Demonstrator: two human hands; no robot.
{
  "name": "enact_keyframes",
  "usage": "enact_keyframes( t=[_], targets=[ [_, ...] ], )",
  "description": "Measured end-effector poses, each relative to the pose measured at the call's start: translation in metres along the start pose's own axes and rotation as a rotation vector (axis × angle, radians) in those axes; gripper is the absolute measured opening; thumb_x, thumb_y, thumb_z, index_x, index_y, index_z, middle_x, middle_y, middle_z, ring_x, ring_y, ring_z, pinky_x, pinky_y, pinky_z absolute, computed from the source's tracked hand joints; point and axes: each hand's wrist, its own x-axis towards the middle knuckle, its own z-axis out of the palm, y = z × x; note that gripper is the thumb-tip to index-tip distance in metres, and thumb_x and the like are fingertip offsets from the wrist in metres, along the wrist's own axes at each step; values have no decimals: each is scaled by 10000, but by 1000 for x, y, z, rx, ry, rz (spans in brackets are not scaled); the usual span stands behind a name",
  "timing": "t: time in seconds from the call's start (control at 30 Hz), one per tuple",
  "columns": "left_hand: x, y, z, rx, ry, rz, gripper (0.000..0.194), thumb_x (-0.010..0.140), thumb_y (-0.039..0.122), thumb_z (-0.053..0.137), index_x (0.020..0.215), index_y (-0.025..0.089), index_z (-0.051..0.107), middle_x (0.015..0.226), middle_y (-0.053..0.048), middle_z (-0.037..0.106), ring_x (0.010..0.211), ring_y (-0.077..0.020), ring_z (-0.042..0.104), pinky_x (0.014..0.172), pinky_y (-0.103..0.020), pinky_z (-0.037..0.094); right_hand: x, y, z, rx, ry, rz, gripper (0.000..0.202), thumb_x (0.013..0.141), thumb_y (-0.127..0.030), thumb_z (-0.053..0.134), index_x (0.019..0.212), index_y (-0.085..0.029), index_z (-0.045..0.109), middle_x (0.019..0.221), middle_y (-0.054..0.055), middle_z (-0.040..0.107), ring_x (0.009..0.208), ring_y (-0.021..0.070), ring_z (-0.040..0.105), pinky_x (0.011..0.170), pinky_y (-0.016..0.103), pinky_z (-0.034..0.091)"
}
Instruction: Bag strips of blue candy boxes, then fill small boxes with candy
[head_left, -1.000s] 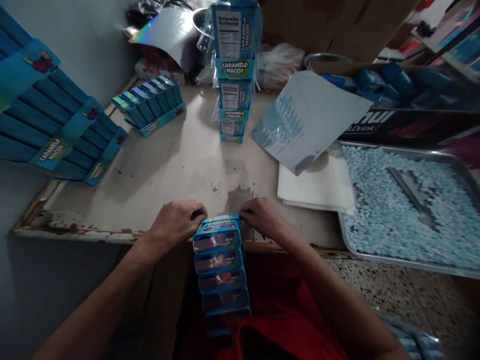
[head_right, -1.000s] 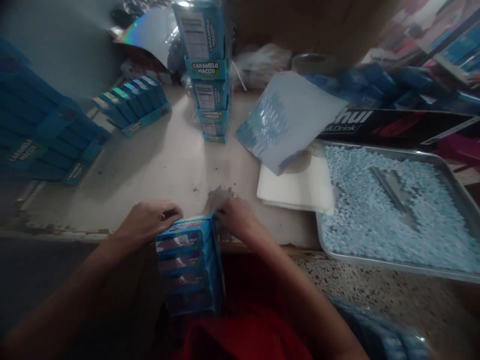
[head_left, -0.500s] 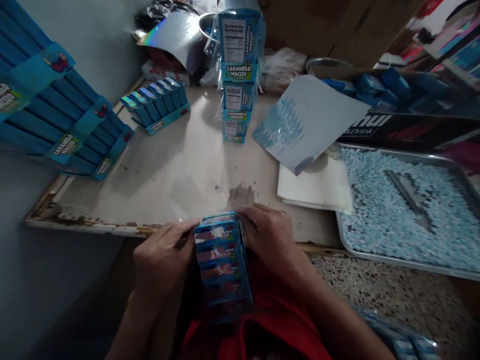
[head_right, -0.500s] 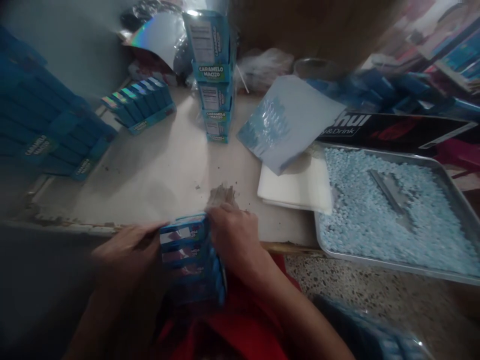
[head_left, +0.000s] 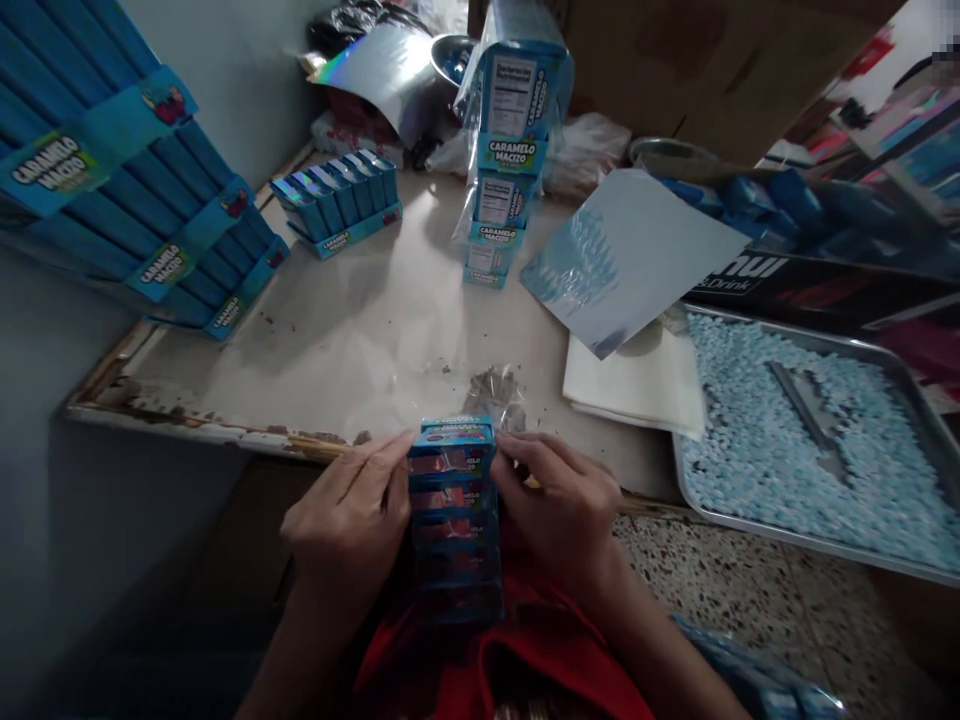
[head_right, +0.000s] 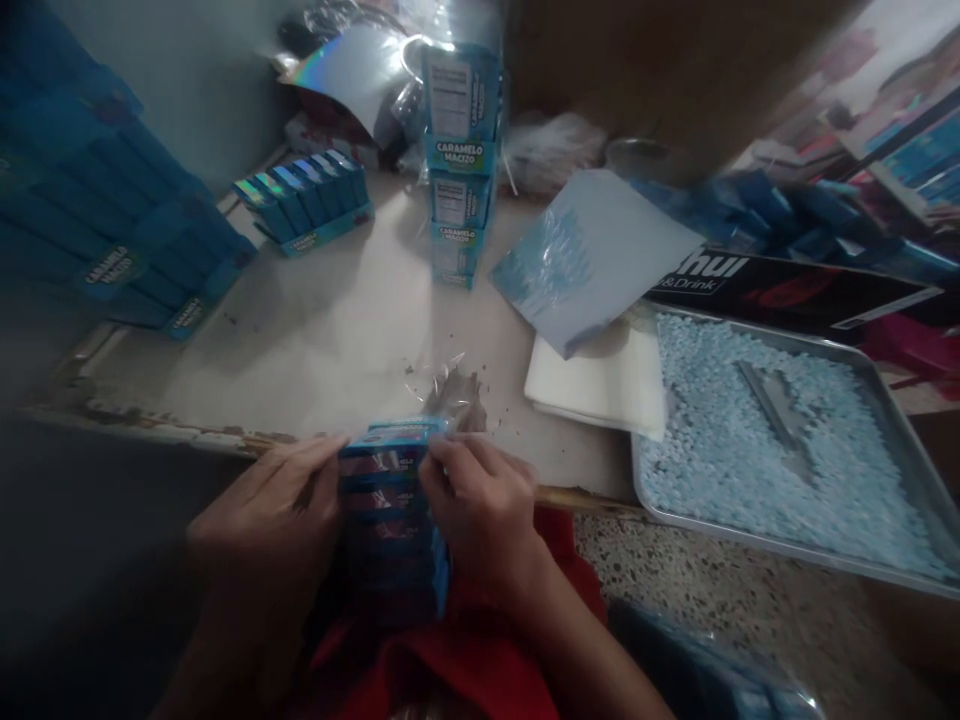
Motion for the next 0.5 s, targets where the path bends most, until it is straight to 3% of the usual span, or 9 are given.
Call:
enact_keyframes(
  t=[0.13, 0.3, 0.4, 0.5],
  targets=[
    [-7, -8, 9, -29, 90, 48, 304, 858, 76, 708, 1128, 211, 749, 1034, -23, 795, 904, -169, 753, 909, -291, 578, -10, 9, 4, 1, 103, -195, 265, 885, -131, 709, 1110, -268, 742, 945, 9, 795, 783, 154, 748, 685, 284, 603],
    [-19, -8, 10, -67, 167, 82, 373, 810, 35, 747, 1139, 208, 731, 1041, -41, 791, 903, -183, 756, 880, -305, 606, -27, 24, 1, 6, 21, -311, 372, 904, -159, 725, 1260, -250, 664, 1060, 40, 792, 890, 169, 752, 774, 304, 603],
    [-34, -14, 4, -77, 147, 198, 450, 778, 25, 776, 1188, 201, 716, 1084, -55, 783, 930, -191, 755, 883, -301, 613, -39, 31, 6, 7, -9, -308, 323, 914, -166, 715, 1226, -230, 655, 1043, 58, 786, 893, 172, 743, 787, 303, 584],
    [-46, -27, 4, -64, 109, 278, 489, 766, 54, 801, 1220, 207, 704, 1109, -61, 775, 965, -201, 750, 905, -299, 613, -44, 37, 24, 25, 78, -235, 157, 925, -175, 680, 1070, -227, 649, 942, 40, 771, 833, 156, 726, 743, 282, 564]
  ],
)
